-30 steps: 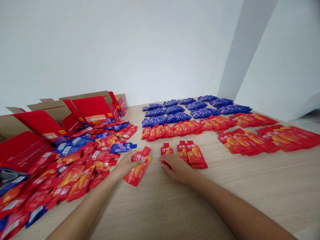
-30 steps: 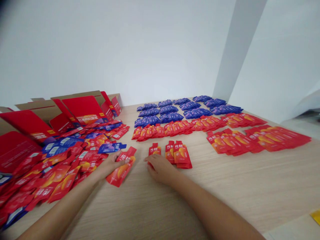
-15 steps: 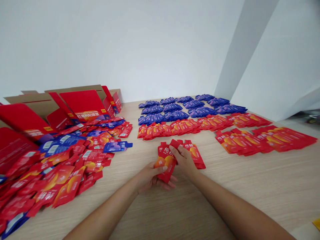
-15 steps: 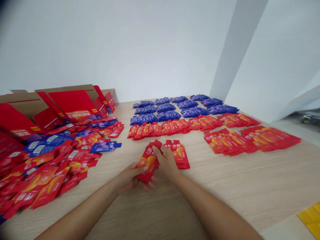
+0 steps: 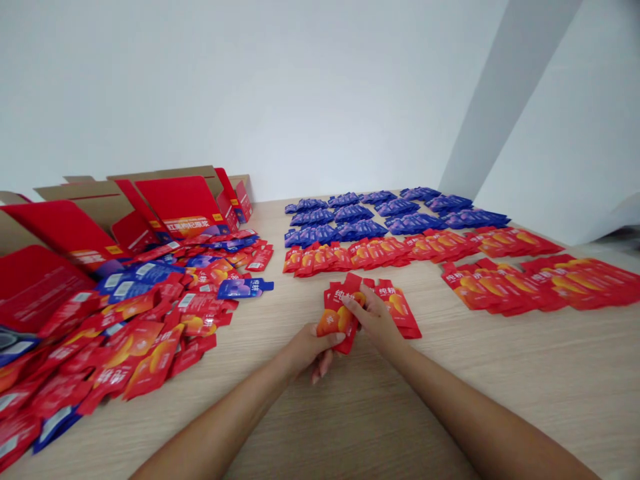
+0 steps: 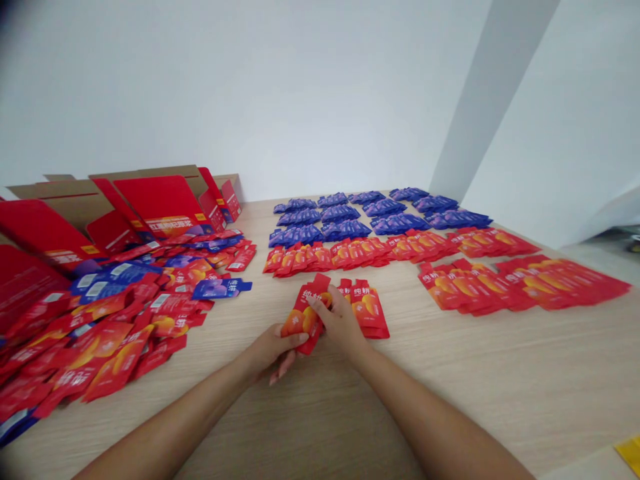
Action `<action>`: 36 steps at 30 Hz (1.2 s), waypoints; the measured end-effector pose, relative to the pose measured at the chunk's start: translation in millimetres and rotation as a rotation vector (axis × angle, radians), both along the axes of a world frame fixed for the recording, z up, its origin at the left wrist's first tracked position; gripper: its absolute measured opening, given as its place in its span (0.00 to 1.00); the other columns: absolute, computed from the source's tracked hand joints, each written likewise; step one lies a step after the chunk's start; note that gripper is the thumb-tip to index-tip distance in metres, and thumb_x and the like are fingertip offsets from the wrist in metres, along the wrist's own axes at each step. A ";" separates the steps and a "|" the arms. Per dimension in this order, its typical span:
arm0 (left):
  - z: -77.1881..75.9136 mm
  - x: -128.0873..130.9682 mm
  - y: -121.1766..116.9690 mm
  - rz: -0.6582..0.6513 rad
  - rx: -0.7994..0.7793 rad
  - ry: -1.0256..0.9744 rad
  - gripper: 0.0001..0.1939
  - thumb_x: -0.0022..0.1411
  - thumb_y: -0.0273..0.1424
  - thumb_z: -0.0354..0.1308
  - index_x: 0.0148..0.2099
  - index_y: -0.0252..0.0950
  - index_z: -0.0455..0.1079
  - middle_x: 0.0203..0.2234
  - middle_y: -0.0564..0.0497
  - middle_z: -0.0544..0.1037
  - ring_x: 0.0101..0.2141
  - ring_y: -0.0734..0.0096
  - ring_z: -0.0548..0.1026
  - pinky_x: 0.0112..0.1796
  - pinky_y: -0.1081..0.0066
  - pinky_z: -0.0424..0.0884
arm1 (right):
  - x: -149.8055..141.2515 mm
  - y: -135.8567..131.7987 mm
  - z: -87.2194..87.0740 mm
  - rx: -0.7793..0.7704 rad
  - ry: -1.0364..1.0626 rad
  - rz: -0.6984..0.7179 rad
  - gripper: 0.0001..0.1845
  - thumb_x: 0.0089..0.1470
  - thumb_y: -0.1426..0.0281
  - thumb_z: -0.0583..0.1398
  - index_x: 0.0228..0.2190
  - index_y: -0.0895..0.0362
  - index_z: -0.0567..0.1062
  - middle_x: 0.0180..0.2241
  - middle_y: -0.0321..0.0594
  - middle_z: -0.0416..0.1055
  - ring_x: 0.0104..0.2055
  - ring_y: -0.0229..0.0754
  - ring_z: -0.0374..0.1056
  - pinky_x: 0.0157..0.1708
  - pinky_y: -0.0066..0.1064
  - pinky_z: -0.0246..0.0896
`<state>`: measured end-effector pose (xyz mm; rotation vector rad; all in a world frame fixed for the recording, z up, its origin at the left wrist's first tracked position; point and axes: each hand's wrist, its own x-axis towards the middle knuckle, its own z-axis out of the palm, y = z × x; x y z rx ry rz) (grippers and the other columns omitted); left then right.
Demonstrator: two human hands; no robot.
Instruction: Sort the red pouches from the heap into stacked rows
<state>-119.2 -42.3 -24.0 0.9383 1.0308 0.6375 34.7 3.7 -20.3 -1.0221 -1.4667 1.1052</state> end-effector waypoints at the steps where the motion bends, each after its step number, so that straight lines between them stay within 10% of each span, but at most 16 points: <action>1: 1.2 0.7 -0.8 -0.006 0.010 -0.013 0.19 0.51 0.44 0.60 0.25 0.33 0.65 0.07 0.56 0.67 0.06 0.79 0.59 0.08 0.80 0.55 | -0.1 0.7 0.1 -0.011 0.012 -0.003 0.18 0.49 0.54 0.59 0.25 0.54 0.63 0.21 0.30 0.59 0.22 0.34 0.55 0.19 0.25 0.53; 9: 6.0 7.6 -4.1 -0.002 0.052 0.018 0.21 0.52 0.48 0.57 0.21 0.36 0.62 0.06 0.59 0.63 0.06 0.80 0.57 0.08 0.78 0.50 | -2.4 6.4 -5.0 -0.127 0.205 0.096 0.28 0.44 0.59 0.62 0.46 0.52 0.60 0.31 0.36 0.71 0.32 0.42 0.70 0.31 0.35 0.66; 14: 11.4 -7.8 12.6 -0.014 0.164 0.264 0.24 0.49 0.53 0.55 0.20 0.37 0.61 0.06 0.57 0.65 0.08 0.78 0.60 0.11 0.78 0.52 | 2.7 11.1 -7.7 -0.084 -0.023 -0.016 0.31 0.47 0.61 0.59 0.52 0.56 0.60 0.29 0.36 0.70 0.31 0.44 0.69 0.29 0.35 0.64; 22: 39.9 -139.7 40.0 0.310 0.641 1.108 0.17 0.53 0.46 0.51 0.31 0.37 0.68 0.29 0.47 0.78 0.34 0.61 0.76 0.33 0.67 0.71 | 14.7 15.8 -4.7 0.083 -0.540 -0.028 0.26 0.55 0.70 0.52 0.55 0.64 0.60 0.25 0.37 0.69 0.30 0.44 0.67 0.33 0.36 0.61; 27: 33.2 -208.9 25.1 0.117 0.524 1.717 0.28 0.49 0.39 0.56 0.52 0.31 0.66 0.54 0.35 0.69 0.54 0.42 0.65 0.51 0.51 0.61 | 17.8 12.0 0.4 0.361 -0.932 -0.103 0.22 0.55 0.73 0.52 0.51 0.67 0.67 0.43 0.55 0.70 0.48 0.52 0.63 0.50 0.44 0.56; 36: 14.0 -194.3 12.7 -0.050 0.762 1.877 0.22 0.58 0.28 0.44 0.52 0.33 0.69 0.50 0.38 0.73 0.51 0.51 0.68 0.53 0.49 0.55 | 5.7 -12.8 -4.1 0.523 -1.087 0.303 0.22 0.59 0.60 0.53 0.53 0.50 0.68 0.61 0.45 0.55 0.64 0.57 0.42 0.59 0.55 0.37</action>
